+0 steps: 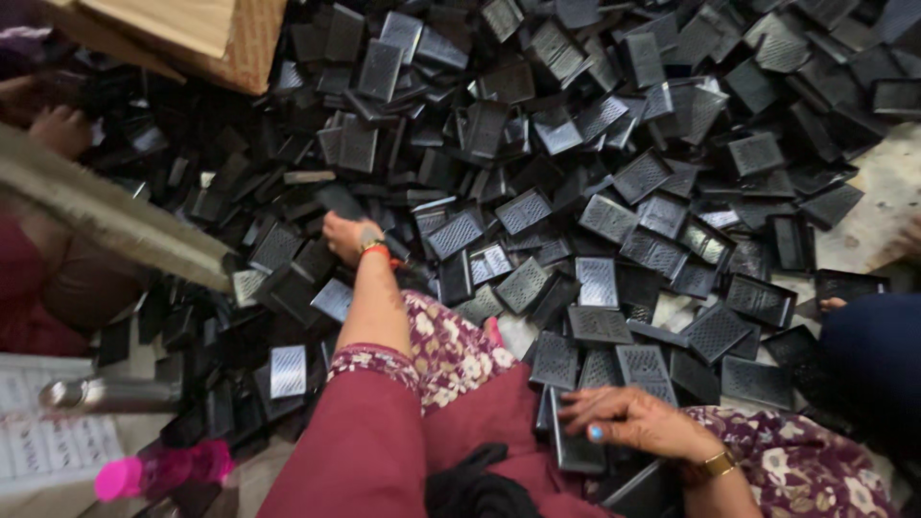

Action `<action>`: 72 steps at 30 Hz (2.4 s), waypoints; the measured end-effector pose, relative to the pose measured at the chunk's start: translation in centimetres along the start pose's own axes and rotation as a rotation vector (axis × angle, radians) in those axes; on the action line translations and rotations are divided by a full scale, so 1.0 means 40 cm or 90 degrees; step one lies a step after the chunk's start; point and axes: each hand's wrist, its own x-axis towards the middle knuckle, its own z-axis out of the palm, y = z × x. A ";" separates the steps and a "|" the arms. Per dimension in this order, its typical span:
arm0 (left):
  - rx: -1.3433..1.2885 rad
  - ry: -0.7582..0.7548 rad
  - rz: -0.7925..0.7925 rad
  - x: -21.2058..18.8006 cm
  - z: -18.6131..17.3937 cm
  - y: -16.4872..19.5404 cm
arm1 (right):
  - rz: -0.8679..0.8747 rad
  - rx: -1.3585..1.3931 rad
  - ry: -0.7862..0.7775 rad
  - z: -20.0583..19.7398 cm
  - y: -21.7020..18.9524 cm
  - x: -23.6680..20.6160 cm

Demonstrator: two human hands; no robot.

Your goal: The person sits on the floor and repeatedly picks up small black plastic trays from a large pile. They turn each tray over in their hands to inspect it, then place it back into the pile. Another person is visible nearby doing the same task.

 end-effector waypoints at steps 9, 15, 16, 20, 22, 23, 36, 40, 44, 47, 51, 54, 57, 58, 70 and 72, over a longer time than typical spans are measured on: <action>-0.053 -0.120 -0.113 -0.009 -0.011 0.039 | -0.051 0.145 -0.008 -0.042 -0.035 0.003; -0.181 -0.077 -0.172 -0.009 0.014 0.049 | -0.082 0.186 -0.022 -0.052 -0.023 -0.001; -0.226 -0.071 -0.184 -0.004 0.024 0.048 | -0.084 0.186 -0.026 -0.053 -0.019 -0.002; -0.435 -0.083 -0.213 0.034 0.070 0.038 | -0.086 0.176 -0.046 -0.063 -0.003 0.010; -0.458 -0.113 -0.192 0.053 0.084 0.036 | -0.084 0.173 -0.057 -0.073 0.003 0.019; -0.464 -0.129 -0.178 0.061 0.091 0.036 | -0.084 0.177 -0.060 -0.077 0.006 0.023; -0.273 -0.066 -0.188 0.093 0.204 0.145 | -0.080 0.193 -0.141 -0.122 0.093 0.084; -0.435 0.024 -0.161 0.104 0.262 0.114 | -0.064 0.169 -0.117 -0.129 0.057 0.077; -0.588 0.050 -0.370 0.110 0.255 0.107 | -0.049 0.196 -0.095 -0.133 0.010 0.068; -0.709 -0.063 -0.471 0.076 0.234 0.099 | 0.014 0.264 -0.073 -0.123 -0.010 0.059; -0.847 -0.171 -0.505 -0.056 0.177 0.082 | -0.012 0.393 0.017 -0.071 -0.003 0.070; -0.932 -0.356 -0.281 -0.242 0.097 0.055 | -0.083 0.329 0.333 -0.017 0.007 0.093; -0.698 -0.568 0.093 -0.478 -0.033 0.010 | -0.083 -0.290 0.566 0.016 -0.001 0.102; -0.814 -0.605 0.276 -0.563 -0.078 -0.004 | -0.078 -0.339 0.584 0.024 -0.006 0.104; -0.144 -0.972 0.303 -0.739 -0.235 0.067 | 0.062 0.062 0.839 0.011 0.046 0.038; -0.104 -0.903 0.479 -0.752 -0.224 0.052 | 0.039 0.143 0.856 0.001 0.066 0.051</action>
